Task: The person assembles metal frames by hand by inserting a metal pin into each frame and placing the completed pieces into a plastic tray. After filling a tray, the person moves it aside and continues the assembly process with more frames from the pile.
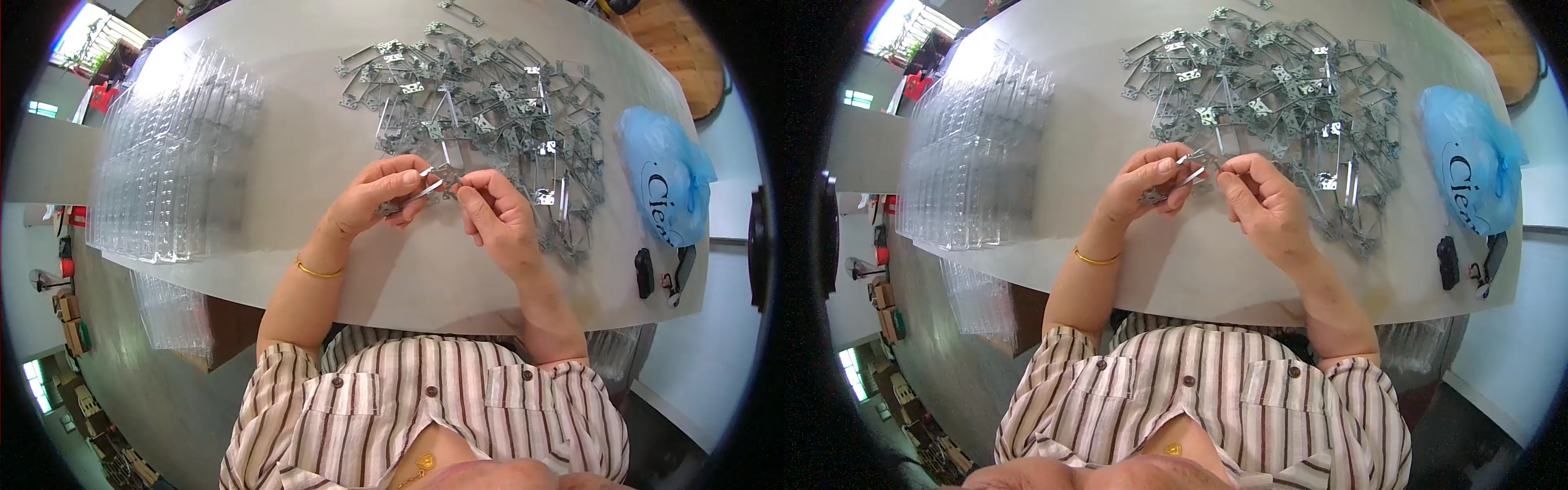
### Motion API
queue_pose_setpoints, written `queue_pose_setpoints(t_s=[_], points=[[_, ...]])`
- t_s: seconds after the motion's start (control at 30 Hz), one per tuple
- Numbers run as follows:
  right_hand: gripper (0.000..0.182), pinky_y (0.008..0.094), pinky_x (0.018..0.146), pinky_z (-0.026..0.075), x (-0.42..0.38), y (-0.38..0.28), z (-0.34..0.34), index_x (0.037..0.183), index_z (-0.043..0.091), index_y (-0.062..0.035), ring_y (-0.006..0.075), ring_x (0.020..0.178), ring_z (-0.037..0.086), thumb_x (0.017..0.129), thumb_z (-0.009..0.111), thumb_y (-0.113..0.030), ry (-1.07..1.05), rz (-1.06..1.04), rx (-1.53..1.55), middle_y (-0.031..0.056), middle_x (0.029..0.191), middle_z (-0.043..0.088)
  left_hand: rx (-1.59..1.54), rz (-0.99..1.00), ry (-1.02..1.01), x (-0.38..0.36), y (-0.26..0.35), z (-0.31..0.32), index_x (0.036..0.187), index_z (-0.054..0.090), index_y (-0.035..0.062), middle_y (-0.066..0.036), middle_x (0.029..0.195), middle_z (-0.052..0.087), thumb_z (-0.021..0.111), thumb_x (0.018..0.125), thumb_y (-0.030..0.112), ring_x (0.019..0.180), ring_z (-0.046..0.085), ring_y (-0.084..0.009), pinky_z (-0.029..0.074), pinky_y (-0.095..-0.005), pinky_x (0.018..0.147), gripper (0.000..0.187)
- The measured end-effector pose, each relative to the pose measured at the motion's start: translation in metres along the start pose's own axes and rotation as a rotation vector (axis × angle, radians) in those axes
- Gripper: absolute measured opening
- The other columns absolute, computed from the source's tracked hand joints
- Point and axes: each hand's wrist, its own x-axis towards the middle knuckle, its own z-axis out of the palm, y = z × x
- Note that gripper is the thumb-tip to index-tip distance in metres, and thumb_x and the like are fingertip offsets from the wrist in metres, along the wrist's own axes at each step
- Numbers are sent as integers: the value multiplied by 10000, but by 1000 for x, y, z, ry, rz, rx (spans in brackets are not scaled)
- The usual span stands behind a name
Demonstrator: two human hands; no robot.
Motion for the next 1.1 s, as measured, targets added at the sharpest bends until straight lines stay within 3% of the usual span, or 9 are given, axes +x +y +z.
queue_pose_setpoints(t_s=[0.17, 0.23, 0.33, 0.47, 0.57, 0.63, 0.8, 0.9, 1.1], points=[[123, 200, 509, 365, 1, 3, -2, 1053, 612, -54, 21, 609, 488, 1039, 591, -174, 0, -11, -15, -56, 719, 546, 28, 0, -23, 0, -1, 0, 1131, 607, -14, -28, 672, 549, 621, 973, 401, 524, 459, -95, 352, -248, 469, 444], [126, 199, 512, 363, 1, 4, -2, 1048, 610, -53, 21, 609, 485, 1039, 591, -177, -4, -5, 6, -56, 720, 545, 46, 30, -13, 0, 1, 3, 1020, 615, 32, 8, 667, 539, 654, 969, 358, 525, 443, -68, 332, -236, 471, 332], [133, 201, 513, 360, 1, 3, -2, 1032, 608, -51, 23, 608, 482, 1041, 589, -182, -8, 5, 10, -51, 719, 543, 99, 50, -17, 1, 2, 2, 1018, 613, 34, 23, 668, 525, 669, 966, 331, 539, 443, -63, 330, -234, 477, 306], [159, 204, 513, 366, 1, 1, 0, 1091, 578, -44, 31, 607, 479, 1045, 583, -196, -5, 23, -20, -39, 718, 553, 129, 74, -1, 0, 0, -1, 1090, 625, 13, 20, 643, 513, 675, 953, 372, 536, 440, -70, 337, -238, 482, 387], [198, 206, 519, 378, 1, 1, -1, 1144, 555, -37, 37, 613, 482, 1047, 580, -208, -6, 31, -7, -30, 722, 562, 174, 46, 48, -2, 1, -1, 1087, 626, 25, 28, 649, 513, 689, 945, 357, 540, 437, -59, 338, -230, 493, 367], [221, 207, 523, 386, 2, 1, -3, 1171, 544, -33, 40, 617, 484, 1049, 578, -214, -20, 33, 0, -26, 727, 568, 171, -18, -27, -2, 3, 4, 1047, 630, 41, 46, 697, 526, 689, 957, 288, 570, 447, -53, 333, -224, 507, 269], [266, 228, 547, 436, 6, 2, -4, 1190, 556, -9, 77, 626, 521, 1071, 528, -245, -88, 124, 224, 16, 768, 593, 203, -27, -23, -1, 4, 3, 1045, 639, 39, 48, 708, 534, 700, 946, 282, 586, 453, -49, 335, -222, 516, 269], [292, 246, 544, 470, 8, 2, -7, 1169, 565, -12, 104, 609, 564, 1071, 523, -284, -161, 227, 413, 41, 781, 613, 216, -44, -45, -3, 6, 2, 1044, 641, 37, 50, 703, 530, 702, 941, 287, 591, 454, -47, 331, -223, 518, 277], [251, 264, 480, 469, 9, 4, -14, 1071, 574, -56, 130, 520, 567, 1052, 539, -304, -174, 296, 347, 55, 744, 639, 279, -96, -102, -4, 2, 1, 1043, 635, 18, 58, 689, 502, 725, 901, 286, 598, 433, -37, 317, -221, 523, 316]])
